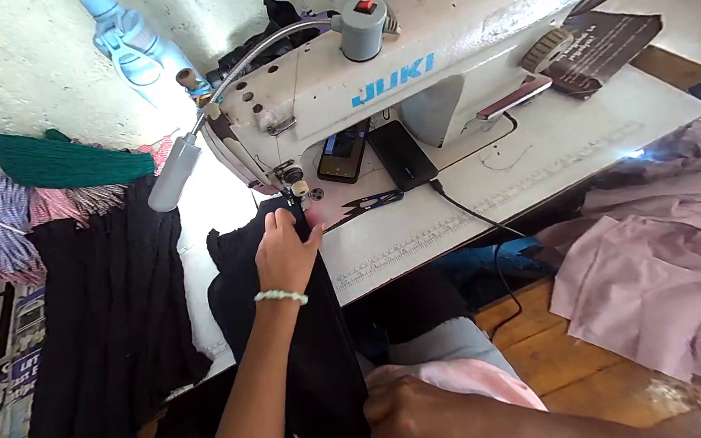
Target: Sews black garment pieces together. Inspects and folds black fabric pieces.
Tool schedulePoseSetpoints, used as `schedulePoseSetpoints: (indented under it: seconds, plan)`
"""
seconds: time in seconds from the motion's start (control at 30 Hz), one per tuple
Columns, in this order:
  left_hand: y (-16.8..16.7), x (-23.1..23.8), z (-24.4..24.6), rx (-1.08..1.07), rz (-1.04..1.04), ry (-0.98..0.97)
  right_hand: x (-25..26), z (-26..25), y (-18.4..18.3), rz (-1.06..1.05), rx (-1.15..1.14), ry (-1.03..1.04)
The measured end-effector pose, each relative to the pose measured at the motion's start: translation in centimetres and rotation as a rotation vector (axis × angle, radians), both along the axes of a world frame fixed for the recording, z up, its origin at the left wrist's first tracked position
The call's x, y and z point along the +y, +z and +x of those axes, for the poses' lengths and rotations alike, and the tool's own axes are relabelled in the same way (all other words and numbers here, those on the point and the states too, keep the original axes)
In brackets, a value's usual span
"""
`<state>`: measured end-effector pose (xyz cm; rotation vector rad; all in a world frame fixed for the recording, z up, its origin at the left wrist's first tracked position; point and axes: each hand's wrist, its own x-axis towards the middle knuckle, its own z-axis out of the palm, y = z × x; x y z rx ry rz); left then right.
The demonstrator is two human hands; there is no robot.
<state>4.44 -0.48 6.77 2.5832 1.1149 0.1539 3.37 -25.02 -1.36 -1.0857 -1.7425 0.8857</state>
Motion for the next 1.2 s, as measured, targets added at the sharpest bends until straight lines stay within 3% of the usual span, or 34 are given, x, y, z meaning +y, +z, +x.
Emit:
schedulePoseSetpoints:
  seconds: [0.1, 0.27, 0.6, 0.87, 1.03, 1.2]
  plan:
    - [-1.0, 1.1, 1.8, 0.053, -0.022, 0.077, -0.1, 0.3, 0.2, -0.016, -0.007, 0.007]
    - [-2.2, 3.1, 0.4, -0.122, 0.002, 0.014, -0.2, 0.3, -0.4, -0.011, 0.018, -0.007]
    - [-0.5, 3.7, 0.8, 0.011, -0.187, 0.08, 0.0, 0.5, -0.2, -0.027, 0.023, 0.017]
    - [0.1, 1.0, 1.1, 0.122, -0.105, 0.11, -0.2, 0.3, -0.2, -0.043, 0.02, -0.006]
    - [0.0, 2.3, 0.1, 0.019, -0.295, 0.142, -0.4, 0.5, -0.3, -0.033, 0.008, -0.013]
    - [0.1, 2.1, -0.1, 0.034, -0.292, 0.146, -0.3, 0.5, -0.3, -0.037, 0.015, 0.0]
